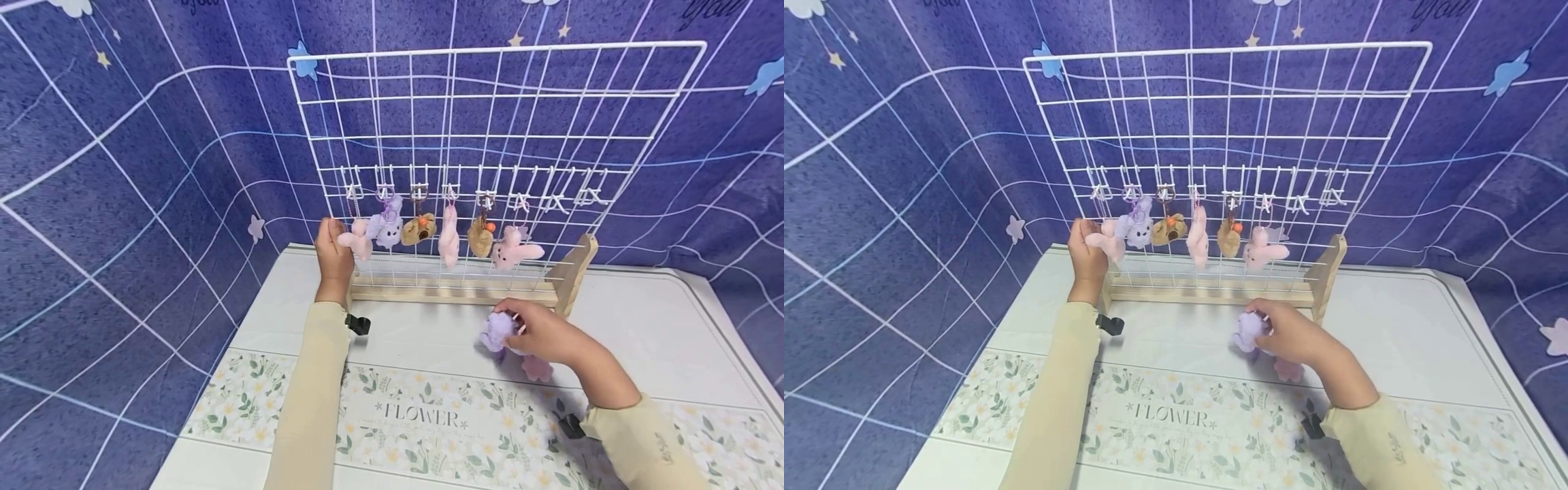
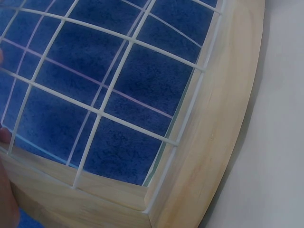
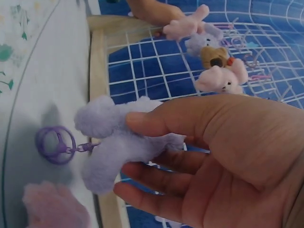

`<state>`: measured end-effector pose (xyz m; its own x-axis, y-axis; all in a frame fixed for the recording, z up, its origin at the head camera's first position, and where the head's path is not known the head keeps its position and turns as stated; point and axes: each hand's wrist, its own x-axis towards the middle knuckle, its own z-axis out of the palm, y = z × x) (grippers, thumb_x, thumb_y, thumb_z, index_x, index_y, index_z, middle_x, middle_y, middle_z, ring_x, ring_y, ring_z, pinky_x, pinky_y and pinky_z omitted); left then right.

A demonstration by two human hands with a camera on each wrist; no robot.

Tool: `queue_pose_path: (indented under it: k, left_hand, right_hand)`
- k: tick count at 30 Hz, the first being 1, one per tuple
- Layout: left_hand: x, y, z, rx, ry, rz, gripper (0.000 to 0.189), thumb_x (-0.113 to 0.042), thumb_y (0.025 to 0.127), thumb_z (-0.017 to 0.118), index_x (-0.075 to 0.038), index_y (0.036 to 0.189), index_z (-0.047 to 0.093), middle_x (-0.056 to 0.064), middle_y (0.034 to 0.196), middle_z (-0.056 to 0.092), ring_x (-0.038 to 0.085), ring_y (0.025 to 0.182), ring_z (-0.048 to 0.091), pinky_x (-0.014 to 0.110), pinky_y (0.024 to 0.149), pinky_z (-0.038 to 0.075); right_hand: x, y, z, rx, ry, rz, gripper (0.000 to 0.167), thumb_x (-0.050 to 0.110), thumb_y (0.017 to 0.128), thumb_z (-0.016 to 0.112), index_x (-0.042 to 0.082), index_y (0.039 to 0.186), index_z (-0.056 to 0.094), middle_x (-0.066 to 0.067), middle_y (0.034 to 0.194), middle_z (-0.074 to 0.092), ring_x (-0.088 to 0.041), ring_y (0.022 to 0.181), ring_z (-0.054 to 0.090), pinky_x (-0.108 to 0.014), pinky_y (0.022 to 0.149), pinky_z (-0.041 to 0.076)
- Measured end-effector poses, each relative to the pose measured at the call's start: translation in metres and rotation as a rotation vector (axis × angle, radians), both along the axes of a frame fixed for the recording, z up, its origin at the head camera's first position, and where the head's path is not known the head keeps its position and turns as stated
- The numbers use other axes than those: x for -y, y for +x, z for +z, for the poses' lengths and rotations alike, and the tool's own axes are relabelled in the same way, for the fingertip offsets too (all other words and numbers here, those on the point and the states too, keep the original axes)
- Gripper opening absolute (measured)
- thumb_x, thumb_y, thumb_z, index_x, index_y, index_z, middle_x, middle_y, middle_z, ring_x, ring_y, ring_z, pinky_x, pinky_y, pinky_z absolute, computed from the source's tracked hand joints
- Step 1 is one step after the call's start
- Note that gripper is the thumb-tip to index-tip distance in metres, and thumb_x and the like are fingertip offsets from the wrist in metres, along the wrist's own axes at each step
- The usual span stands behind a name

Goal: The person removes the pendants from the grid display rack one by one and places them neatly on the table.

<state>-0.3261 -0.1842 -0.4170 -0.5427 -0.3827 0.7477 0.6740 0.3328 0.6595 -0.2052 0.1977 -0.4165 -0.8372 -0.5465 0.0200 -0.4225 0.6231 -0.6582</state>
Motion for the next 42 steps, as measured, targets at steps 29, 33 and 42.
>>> queue_pose_path:
  k: [29,33,42]
  left_hand:
    - [0.003,-0.006,-0.008,0.011,-0.013,0.006,0.031,0.0,0.112,0.036,0.012,0.084,0.045,-0.005,0.075,0.042,0.0,0.068,0.039,0.015,0.067,0.032]
    - [0.001,0.0,-0.001,0.001,-0.004,-0.006,0.032,0.0,0.111,0.036,0.015,0.084,0.044,-0.004,0.076,0.042,-0.003,0.069,0.038,0.014,0.068,0.032]
    - [0.001,0.0,-0.001,0.01,-0.008,0.013,0.033,-0.001,0.112,0.037,0.015,0.085,0.046,0.008,0.074,0.045,-0.002,0.07,0.04,0.014,0.069,0.033]
  right_hand:
    - [0.01,-0.011,-0.041,-0.137,0.036,-0.003,0.046,-0.018,0.067,0.079,0.015,0.086,0.055,0.001,0.085,0.053,-0.013,0.082,0.049,-0.025,0.072,0.042]
    - [0.009,-0.011,-0.041,-0.175,0.049,0.025,0.047,-0.02,0.064,0.077,0.016,0.084,0.054,0.003,0.082,0.052,-0.011,0.08,0.047,-0.024,0.071,0.04]
    - [0.006,-0.005,-0.03,-0.096,0.19,0.084,0.05,-0.019,0.063,0.076,0.02,0.09,0.062,0.003,0.092,0.057,-0.015,0.09,0.05,-0.028,0.079,0.043]
